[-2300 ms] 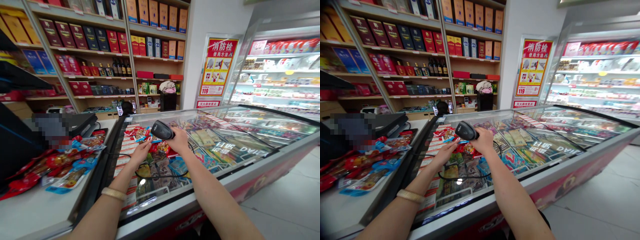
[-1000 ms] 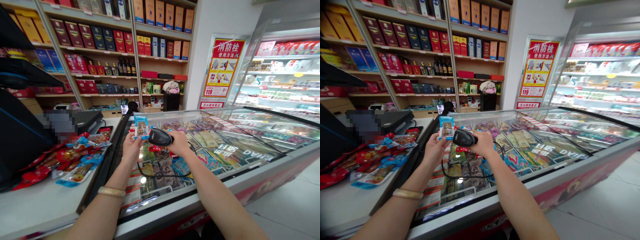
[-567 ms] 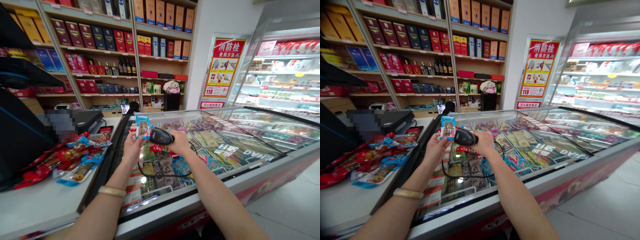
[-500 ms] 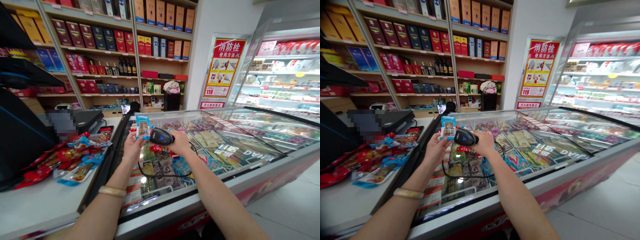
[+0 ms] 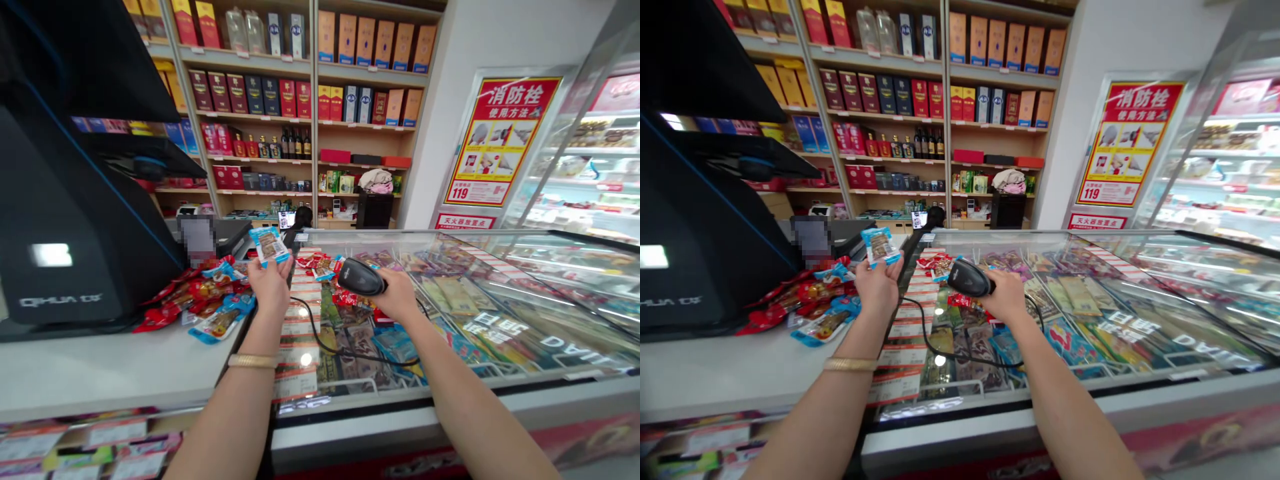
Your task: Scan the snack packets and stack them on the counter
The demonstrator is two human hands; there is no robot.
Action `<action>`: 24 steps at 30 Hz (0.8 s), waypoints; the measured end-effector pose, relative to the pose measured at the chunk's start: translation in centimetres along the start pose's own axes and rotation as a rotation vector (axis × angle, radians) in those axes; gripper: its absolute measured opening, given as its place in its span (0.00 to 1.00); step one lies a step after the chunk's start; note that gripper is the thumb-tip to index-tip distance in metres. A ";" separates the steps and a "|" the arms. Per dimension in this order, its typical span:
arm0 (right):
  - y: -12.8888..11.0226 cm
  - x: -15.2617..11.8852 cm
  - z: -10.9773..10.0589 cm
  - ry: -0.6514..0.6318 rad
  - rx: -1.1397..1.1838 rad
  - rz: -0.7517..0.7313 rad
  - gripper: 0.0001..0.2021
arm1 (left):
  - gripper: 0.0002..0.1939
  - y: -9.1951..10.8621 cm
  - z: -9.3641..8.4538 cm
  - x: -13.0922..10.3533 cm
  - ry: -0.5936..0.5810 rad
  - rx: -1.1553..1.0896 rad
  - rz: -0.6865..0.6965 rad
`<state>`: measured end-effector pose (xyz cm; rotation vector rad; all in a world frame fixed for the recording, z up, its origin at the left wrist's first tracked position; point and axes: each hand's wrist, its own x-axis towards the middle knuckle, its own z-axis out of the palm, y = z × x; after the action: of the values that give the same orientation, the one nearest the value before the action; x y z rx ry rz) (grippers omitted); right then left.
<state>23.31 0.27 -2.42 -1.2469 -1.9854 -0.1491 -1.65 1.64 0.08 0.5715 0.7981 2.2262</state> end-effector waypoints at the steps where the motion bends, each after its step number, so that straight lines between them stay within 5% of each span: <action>1: 0.0 0.0 0.0 0.006 0.003 -0.007 0.11 | 0.13 0.5 -0.2 0.6 0.064 -0.017 0.044; 8: 0.4 -0.1 0.3 0.034 0.048 -0.039 0.11 | 0.11 2.2 -2.0 4.1 0.394 -0.096 0.131; 13: 0.5 -0.1 0.4 0.039 0.049 -0.034 0.10 | 0.08 1.8 -2.5 4.6 0.378 -0.107 0.155; 20: 0.4 0.0 0.2 0.069 0.054 0.002 0.10 | 0.19 0.8 -2.0 4.3 0.380 -0.121 0.193; 24: 0.4 0.1 0.0 0.112 0.051 0.029 0.09 | 0.27 0.9 -1.6 3.4 0.288 -0.015 0.240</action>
<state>23.63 0.57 -2.49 -1.2077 -1.8638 -0.1495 -5.25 2.99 0.15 0.3575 0.8943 2.5730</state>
